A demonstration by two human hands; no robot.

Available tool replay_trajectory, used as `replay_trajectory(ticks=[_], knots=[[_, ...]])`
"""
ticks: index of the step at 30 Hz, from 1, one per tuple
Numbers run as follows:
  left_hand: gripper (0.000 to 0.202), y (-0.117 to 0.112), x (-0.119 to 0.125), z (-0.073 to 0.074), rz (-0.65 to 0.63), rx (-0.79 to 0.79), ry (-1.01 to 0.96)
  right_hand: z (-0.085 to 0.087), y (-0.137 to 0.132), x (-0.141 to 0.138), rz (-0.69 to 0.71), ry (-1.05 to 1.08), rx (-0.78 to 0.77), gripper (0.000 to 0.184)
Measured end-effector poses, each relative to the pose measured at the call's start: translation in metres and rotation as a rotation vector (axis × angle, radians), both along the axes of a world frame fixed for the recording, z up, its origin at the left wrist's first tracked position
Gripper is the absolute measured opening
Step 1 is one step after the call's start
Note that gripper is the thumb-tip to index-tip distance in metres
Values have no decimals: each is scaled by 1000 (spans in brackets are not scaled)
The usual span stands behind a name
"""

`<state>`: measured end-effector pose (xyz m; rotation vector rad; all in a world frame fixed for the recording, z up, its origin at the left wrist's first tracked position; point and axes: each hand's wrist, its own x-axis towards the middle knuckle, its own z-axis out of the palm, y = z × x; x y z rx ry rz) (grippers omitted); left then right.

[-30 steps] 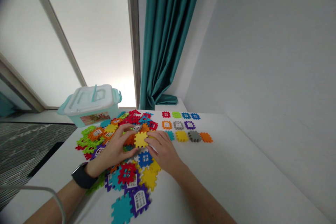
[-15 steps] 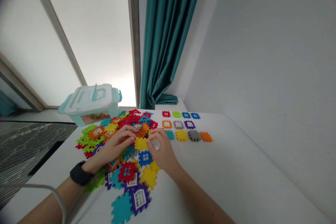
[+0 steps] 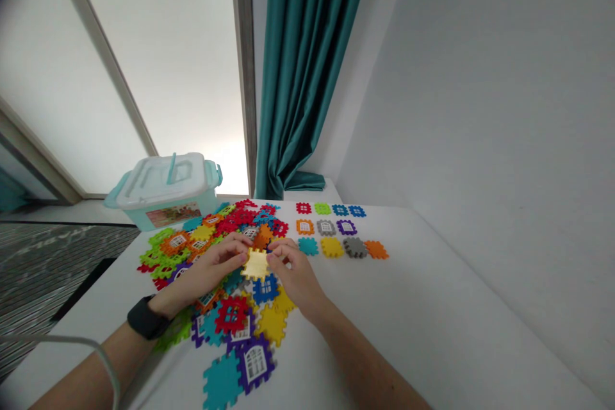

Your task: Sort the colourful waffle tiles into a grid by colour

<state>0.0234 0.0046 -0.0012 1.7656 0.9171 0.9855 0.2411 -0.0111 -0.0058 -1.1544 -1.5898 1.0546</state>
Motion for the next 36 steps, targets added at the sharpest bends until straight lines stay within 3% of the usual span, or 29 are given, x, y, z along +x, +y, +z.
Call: replay_trajectory(ticks=[6,11,14,17,24,29,36], knots=[[34,1,-1,-1,4,29,14,-7,2,2,1,-63,122,26],[30,0,-2,2,24,98,59,-8,1,6,-89,-259,575,7],[32,-1,-3,5,21,108,94,-6,-2,10,-66,-365,797,10],[32,-3,-4,9,11,152,127,-4,-3,14,-61,-423,919,18],[20,-4,-7,8,-4,241,198,-4,-3,17,-37,-497,983,22],[36,-2,-9,0,182,547,326,-7,0,16,32,-588,867,22],[41,-5,-7,-6,164,678,382,-12,2,16,42,-576,861,29]])
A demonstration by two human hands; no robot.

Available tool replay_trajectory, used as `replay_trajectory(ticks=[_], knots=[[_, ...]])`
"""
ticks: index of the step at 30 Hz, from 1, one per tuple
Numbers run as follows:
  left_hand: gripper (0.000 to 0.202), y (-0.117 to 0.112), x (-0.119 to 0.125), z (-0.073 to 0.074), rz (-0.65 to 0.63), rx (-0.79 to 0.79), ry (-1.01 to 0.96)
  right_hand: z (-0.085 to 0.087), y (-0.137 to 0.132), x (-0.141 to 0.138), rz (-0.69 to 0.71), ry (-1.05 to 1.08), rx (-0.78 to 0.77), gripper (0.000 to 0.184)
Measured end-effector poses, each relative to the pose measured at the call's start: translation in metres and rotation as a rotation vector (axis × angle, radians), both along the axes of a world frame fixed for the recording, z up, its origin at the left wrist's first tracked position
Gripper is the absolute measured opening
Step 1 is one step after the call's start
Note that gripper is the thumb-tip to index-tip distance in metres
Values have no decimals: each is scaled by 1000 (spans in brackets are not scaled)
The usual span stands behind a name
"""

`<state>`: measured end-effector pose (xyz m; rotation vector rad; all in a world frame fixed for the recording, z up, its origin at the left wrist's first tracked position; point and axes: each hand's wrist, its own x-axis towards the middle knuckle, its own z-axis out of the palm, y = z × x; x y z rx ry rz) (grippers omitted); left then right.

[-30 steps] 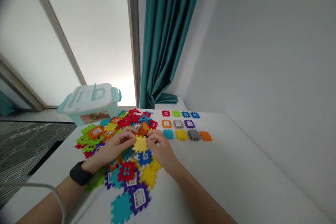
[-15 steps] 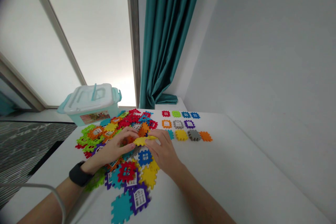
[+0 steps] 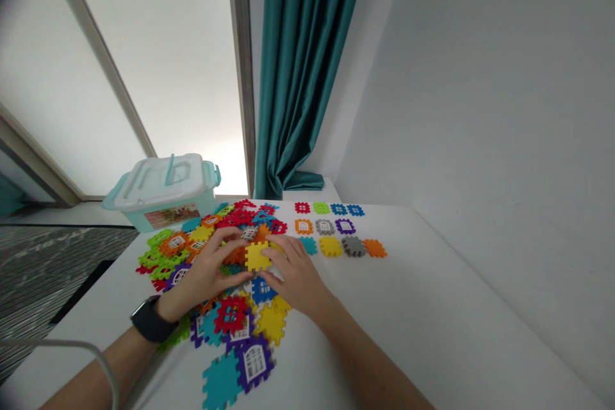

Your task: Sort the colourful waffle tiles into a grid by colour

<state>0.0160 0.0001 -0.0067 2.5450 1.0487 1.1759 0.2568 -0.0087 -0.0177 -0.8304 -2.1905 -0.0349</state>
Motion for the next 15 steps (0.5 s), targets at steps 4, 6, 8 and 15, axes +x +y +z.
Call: replay_trajectory(ticks=[4,6,8,15], knots=[[42,-1,2,-1,9,16,9,1,-1,0,25,14,10,27],[42,-1,2,-2,23,19,24,2,-2,0,21,18,12,28],[42,-1,2,-2,28,28,32,2,-2,0,2,27,11,30],[43,0,5,-4,23,-5,-12,6,-3,-1,-94,83,16,39]])
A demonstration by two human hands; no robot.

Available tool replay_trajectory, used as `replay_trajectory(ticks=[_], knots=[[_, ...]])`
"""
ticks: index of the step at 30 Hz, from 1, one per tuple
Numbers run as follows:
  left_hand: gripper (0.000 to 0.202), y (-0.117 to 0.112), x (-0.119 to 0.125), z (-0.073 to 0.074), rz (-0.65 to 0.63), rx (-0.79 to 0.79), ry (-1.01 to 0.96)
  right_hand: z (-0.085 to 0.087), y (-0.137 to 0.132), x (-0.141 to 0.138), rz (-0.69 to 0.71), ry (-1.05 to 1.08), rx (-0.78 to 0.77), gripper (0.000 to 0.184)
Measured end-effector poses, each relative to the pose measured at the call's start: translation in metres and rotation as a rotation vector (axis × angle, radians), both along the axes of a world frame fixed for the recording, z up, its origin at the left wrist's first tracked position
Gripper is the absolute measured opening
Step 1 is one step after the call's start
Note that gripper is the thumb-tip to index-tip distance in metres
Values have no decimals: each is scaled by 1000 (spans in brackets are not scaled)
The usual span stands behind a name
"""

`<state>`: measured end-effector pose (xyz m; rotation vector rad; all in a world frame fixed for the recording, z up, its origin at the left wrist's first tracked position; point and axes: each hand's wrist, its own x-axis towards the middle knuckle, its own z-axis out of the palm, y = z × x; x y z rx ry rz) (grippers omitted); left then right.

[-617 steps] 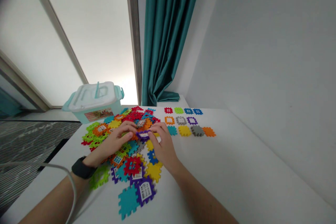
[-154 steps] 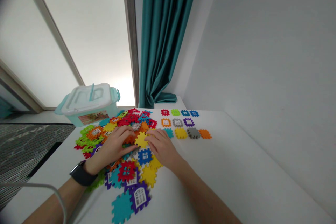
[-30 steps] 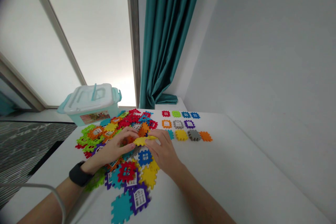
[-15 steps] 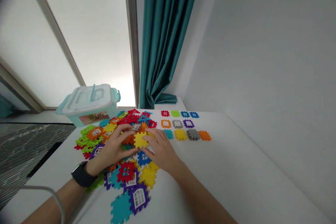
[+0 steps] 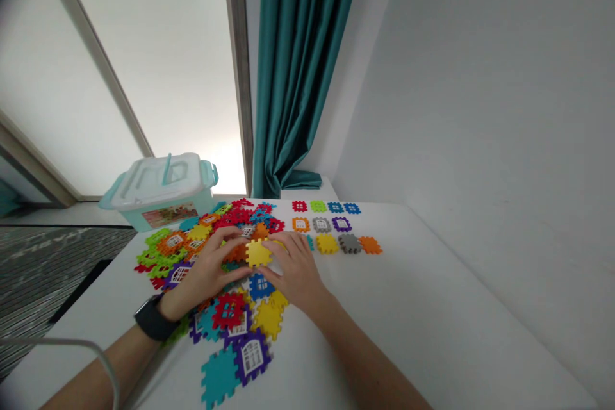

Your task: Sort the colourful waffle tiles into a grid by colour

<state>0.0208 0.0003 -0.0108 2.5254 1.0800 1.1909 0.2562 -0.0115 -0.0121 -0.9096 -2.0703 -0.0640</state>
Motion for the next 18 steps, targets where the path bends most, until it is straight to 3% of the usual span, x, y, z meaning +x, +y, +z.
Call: replay_trajectory(ticks=[18], knots=[[42,3,20,0,26,3,9,5,2,12,-5,-53,-18,31]])
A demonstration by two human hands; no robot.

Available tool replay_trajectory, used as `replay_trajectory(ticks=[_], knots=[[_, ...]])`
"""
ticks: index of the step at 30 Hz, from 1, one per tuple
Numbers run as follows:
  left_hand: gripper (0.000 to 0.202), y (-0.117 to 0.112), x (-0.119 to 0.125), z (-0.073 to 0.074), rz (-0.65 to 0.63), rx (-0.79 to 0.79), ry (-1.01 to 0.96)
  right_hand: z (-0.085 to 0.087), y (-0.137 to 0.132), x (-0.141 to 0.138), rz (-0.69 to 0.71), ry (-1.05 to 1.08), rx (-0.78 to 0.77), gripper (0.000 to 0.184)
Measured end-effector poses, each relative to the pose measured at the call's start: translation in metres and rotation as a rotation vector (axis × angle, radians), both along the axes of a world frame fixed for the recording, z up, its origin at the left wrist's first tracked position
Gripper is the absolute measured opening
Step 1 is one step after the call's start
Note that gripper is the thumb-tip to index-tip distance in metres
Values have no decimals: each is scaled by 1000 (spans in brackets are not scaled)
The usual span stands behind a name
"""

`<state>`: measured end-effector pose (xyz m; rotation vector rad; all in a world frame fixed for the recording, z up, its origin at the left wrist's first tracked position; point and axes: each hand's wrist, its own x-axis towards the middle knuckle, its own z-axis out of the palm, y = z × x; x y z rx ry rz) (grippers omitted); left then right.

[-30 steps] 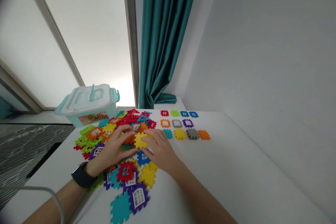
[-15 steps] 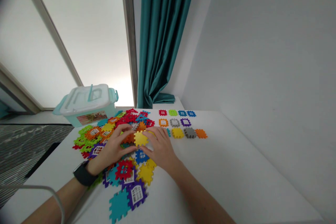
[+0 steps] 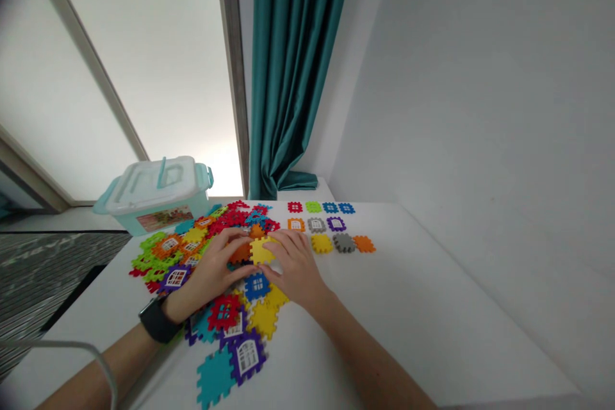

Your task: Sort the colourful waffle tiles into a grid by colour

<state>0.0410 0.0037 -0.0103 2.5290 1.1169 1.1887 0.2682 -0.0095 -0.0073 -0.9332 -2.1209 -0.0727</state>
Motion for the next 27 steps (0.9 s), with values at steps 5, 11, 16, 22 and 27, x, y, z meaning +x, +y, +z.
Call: replay_trajectory(ticks=[5,11,16,22,27], knots=[[42,5,7,6,11,7,40,1,4,5,-37,-11,18,30],[40,17,23,9,-7,-25,73,1,8,17,-59,-17,-3,28],[51,23,41,6,-57,-108,198,-7,12,42,-117,-19,-12,27],[39,24,56,3,-196,-122,424,-23,23,89,-235,-75,-52,27],[24,21,61,0,-312,-89,540,-31,30,118,-346,-147,-140,31]])
